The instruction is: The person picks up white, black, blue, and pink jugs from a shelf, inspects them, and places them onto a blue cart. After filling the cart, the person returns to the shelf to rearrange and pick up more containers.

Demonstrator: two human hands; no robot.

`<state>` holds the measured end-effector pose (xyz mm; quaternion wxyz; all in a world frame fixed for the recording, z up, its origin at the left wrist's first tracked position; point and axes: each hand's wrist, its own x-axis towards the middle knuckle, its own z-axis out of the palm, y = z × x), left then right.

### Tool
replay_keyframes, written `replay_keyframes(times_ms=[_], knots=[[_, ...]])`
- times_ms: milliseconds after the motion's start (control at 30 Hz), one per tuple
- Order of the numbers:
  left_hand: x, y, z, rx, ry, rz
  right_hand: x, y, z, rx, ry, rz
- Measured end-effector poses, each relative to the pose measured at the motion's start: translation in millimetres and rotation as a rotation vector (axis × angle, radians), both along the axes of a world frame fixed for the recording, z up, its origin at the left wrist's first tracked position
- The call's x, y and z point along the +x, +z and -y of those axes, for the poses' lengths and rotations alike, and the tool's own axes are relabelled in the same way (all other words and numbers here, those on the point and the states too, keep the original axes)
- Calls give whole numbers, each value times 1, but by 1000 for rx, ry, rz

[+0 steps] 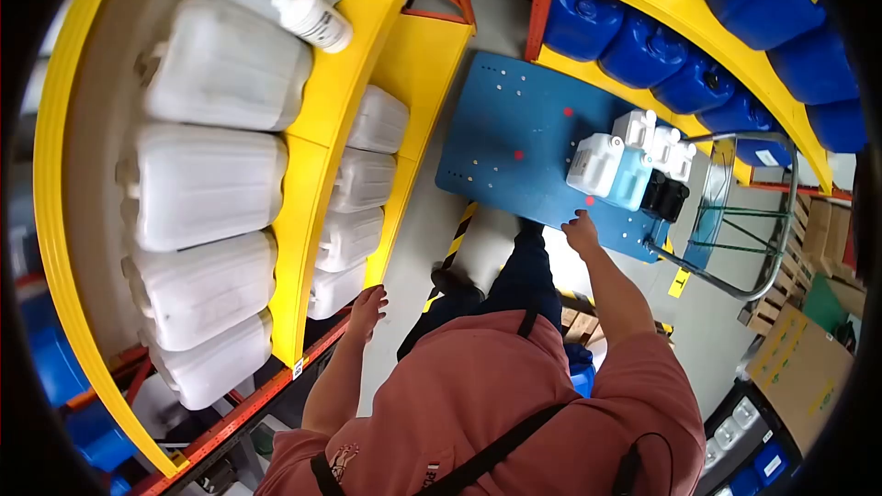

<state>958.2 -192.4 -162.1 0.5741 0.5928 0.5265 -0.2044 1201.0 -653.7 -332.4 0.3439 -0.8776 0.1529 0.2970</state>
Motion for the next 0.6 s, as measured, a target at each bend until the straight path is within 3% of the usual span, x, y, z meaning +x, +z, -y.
replay_keyframes(times_ms=[100, 200, 267, 333, 400, 500, 600], knots=[[-73, -3, -37, 101, -66, -15, -13, 45, -79, 143, 76, 18], [-158, -1, -65, 184, 109, 5, -30, 108, -181, 381, 293, 1], [-214, 8, -79, 241, 223, -133, -48, 142, -252, 570, 452, -57], [-281, -11, -83, 268, 391, -176, -67, 173, -316, 706, 674, -104], [-327, -12, -68, 300, 557, -243, -95, 238, -370, 784, 870, -203], [-376, -32, -23, 337, 761, -272, -128, 290, -424, 896, 1305, -248], [-379, -8, 42, 342, 986, -333, -177, 297, -460, 993, 1503, -509]])
